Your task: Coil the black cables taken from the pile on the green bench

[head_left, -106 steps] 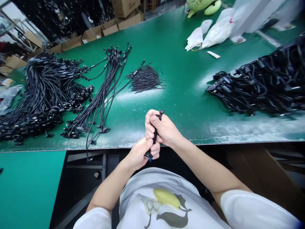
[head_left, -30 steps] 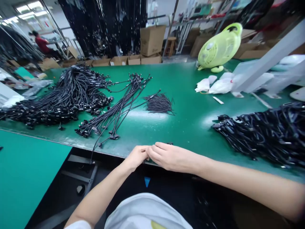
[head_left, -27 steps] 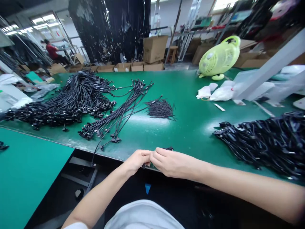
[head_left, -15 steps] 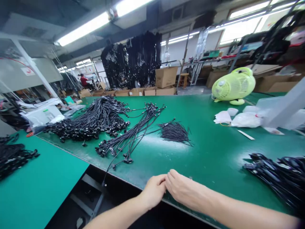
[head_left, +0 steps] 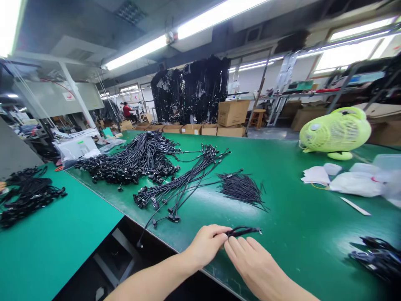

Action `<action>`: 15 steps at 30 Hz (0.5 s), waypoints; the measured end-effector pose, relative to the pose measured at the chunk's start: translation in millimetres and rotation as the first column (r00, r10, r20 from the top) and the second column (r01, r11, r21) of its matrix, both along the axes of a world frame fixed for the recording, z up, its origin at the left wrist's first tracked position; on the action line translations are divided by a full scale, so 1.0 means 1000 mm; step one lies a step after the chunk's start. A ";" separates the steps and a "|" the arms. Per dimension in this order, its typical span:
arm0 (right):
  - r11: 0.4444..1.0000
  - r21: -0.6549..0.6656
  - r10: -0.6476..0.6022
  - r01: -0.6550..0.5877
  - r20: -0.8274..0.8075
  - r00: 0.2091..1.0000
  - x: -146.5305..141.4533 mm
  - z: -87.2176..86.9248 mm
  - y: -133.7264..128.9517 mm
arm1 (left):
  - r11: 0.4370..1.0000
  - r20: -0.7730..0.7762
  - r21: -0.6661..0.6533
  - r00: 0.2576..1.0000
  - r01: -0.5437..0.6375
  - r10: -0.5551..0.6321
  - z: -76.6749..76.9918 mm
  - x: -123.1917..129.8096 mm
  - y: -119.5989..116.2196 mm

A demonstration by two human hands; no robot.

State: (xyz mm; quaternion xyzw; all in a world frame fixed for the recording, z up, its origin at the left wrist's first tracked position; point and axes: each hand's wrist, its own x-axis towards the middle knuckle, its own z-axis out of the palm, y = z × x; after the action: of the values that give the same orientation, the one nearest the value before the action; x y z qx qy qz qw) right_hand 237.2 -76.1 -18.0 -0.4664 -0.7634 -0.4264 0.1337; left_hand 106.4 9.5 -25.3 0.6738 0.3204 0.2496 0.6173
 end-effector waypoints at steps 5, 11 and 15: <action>0.992 0.071 0.098 -0.101 0.043 0.994 0.008 0.011 0.009 | 0.999 0.006 0.051 1.000 -0.014 0.013 0.003 0.001 0.007; 0.995 -0.028 0.102 -0.098 0.199 0.975 0.012 -0.008 0.006 | 0.997 0.005 -0.078 1.000 0.000 0.001 -0.014 0.007 0.007; 0.988 -0.097 0.141 -0.121 0.234 0.962 0.015 0.000 -0.002 | 0.946 -0.036 -0.322 0.999 -0.031 0.020 -0.025 0.012 0.010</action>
State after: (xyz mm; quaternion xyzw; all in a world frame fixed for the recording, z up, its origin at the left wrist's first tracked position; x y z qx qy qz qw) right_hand 252.4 -77.7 -17.9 -0.3647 -0.8200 -0.4383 0.0491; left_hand 118.8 19.5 -49.9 0.5635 0.3756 0.1910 0.7106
